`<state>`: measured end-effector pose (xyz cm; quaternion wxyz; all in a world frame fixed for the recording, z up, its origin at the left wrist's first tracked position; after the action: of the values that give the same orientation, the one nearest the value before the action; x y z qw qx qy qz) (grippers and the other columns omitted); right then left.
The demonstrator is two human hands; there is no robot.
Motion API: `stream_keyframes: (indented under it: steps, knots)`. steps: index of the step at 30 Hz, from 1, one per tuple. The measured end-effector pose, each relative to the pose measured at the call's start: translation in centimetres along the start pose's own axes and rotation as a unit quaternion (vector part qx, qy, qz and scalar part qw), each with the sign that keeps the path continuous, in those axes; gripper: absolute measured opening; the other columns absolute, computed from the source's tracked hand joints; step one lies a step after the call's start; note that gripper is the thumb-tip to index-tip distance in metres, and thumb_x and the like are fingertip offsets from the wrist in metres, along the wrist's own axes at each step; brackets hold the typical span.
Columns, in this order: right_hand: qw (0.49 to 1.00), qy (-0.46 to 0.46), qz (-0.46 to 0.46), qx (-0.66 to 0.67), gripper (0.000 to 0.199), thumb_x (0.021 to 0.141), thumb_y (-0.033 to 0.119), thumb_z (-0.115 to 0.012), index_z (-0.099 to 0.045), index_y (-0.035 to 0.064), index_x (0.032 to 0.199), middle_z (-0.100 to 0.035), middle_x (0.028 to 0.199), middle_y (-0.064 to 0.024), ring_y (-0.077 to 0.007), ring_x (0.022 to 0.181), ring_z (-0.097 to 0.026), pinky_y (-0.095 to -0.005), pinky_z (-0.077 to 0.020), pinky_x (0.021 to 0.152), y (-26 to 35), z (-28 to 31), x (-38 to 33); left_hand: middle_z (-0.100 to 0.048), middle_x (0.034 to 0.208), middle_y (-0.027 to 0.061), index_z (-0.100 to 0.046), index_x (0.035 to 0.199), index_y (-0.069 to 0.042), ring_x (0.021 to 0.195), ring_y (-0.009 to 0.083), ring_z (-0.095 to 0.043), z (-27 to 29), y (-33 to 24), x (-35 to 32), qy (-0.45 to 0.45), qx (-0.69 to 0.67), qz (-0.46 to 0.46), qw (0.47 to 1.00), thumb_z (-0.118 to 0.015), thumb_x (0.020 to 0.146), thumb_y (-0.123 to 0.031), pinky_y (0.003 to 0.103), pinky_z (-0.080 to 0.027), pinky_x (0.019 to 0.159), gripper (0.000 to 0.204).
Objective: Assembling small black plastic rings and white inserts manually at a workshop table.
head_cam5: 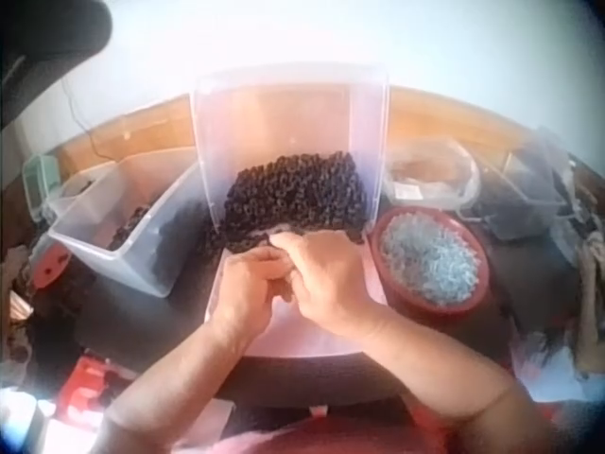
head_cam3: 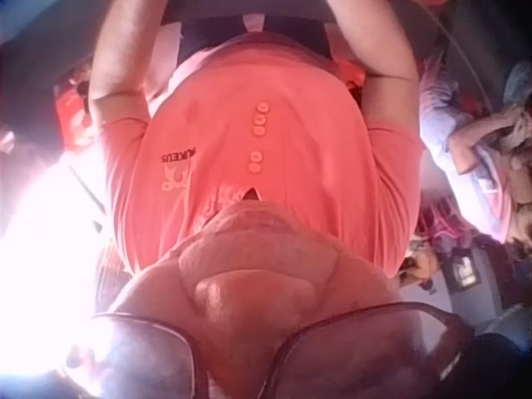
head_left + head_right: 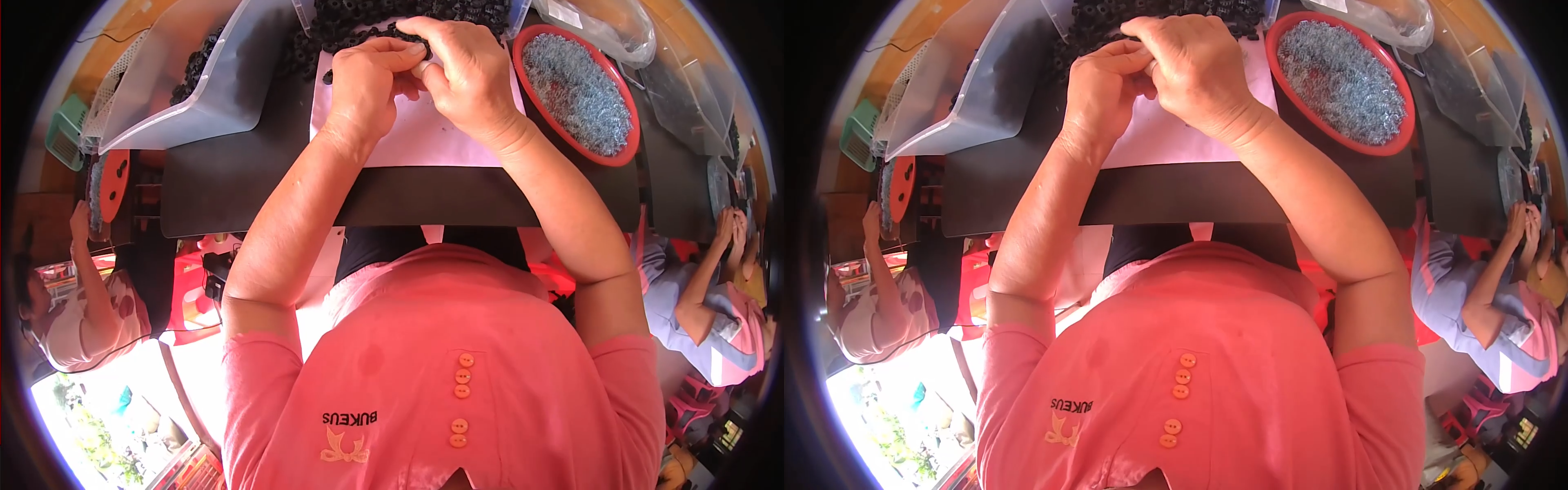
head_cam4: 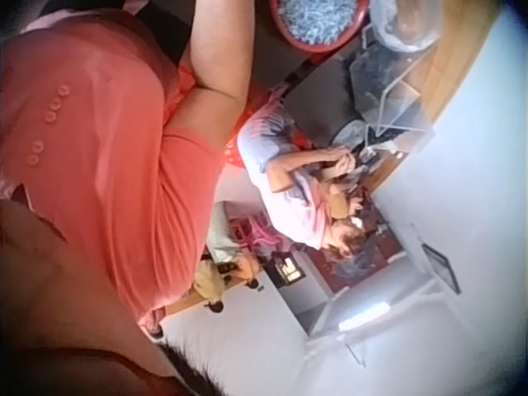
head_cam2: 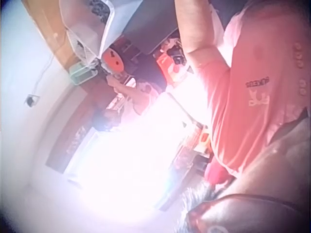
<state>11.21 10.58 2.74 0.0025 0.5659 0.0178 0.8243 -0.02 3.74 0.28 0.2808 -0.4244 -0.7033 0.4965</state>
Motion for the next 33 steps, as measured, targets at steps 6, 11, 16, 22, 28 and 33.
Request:
stream_keyframes:
  steps: [6, 11, 16, 22, 28, 33]
  knots:
    - [0.999, -0.035, 0.021, 0.009, 0.039, 0.062, -0.002, -0.063, -0.065, 0.0141, 0.098, -0.064, 0.073, -0.002, -0.0258, 0.069, -0.062, -0.0383, -0.0454, 0.065, 0.9, -0.5, -0.4, -0.064, 0.072, 0.0118, -0.065, 0.086, 0.007, 0.056, 0.0183, -0.056, -0.2, -0.1, -0.6, -0.023, -0.047, -0.001, 0.999, -0.065, 0.084, -0.003, 0.03, -0.044, 0.052, 0.01]
    - [0.974, -0.018, -0.16, 0.162, 0.027, 0.077, -0.003, -0.065, -0.066, 0.0066, 0.103, -0.069, 0.088, -0.0071, -0.0182, 0.076, -0.065, -0.0305, -0.0525, 0.072, 1.9, 0.5, 1.3, -0.066, 0.074, 0.0116, -0.067, 0.085, 0.006, 0.058, 0.0178, -0.059, 0.4, -1.3, -0.1, -0.021, -0.038, -0.077, 0.996, -0.066, 0.086, -0.006, 0.028, -0.045, 0.052, 0.012]
    - [0.961, -0.011, -0.224, 0.162, 0.051, 0.076, 0.001, -0.068, -0.055, 0.0015, 0.125, -0.065, 0.11, -0.0144, -0.019, 0.088, -0.063, -0.0311, -0.0526, 0.08, -2.2, 4.6, 2.4, -0.069, 0.086, 0.012, -0.067, 0.098, 0.006, 0.07, 0.0173, -0.067, 2.6, -11.5, -1.7, -0.097, 0.378, -0.326, 0.861, -0.057, 0.093, -0.005, 0.026, -0.054, 0.066, 0.015]
    - [0.855, -0.101, -0.359, 0.361, 0.018, 0.079, -0.001, -0.064, -0.065, -0.0044, 0.097, -0.067, 0.077, -0.0075, -0.0124, 0.071, -0.061, -0.0233, -0.0486, 0.067, -2.7, 7.4, 4.2, -0.073, 0.09, 0.0018, -0.076, 0.094, -0.008, 0.075, 0.0103, -0.067, 13.0, -21.0, 0.7, -0.267, 0.444, -0.308, 0.798, -0.077, 0.077, -0.011, 0.024, -0.053, 0.07, 0.017]
    - [0.767, -0.124, -0.379, 0.502, 0.013, 0.079, -0.002, -0.064, -0.064, -0.0045, 0.092, -0.067, 0.078, -0.008, -0.0116, 0.069, -0.061, -0.0232, -0.0481, 0.065, -1.9, 11.0, 1.9, -0.069, 0.088, 0.0035, -0.075, 0.088, -0.008, 0.077, 0.013, -0.065, 1.5, -10.4, -2.1, -0.07, 0.563, -0.431, 0.701, -0.075, 0.076, -0.009, 0.027, -0.052, 0.071, 0.012]
    - [0.848, -0.084, -0.392, 0.346, 0.01, 0.08, -0.003, -0.063, -0.065, -0.0024, 0.09, -0.065, 0.078, -0.0056, -0.0105, 0.069, -0.06, -0.0222, -0.0472, 0.064, -3.0, 10.6, -1.0, -0.064, 0.083, 0.0084, -0.067, 0.085, -0.004, 0.079, 0.0241, -0.062, -5.8, -0.2, -4.4, 0.164, 0.566, -0.386, 0.71, -0.08, 0.07, -0.01, 0.034, -0.051, 0.067, 0.02]
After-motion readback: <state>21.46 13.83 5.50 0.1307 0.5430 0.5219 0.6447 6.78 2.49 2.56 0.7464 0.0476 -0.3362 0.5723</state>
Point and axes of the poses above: each hand's wrist, its own x-axis towards the middle knuckle, its own z-axis out of the back of the hand, y = z × x, the point moved 3 cm from there along x, towards the middle knuckle
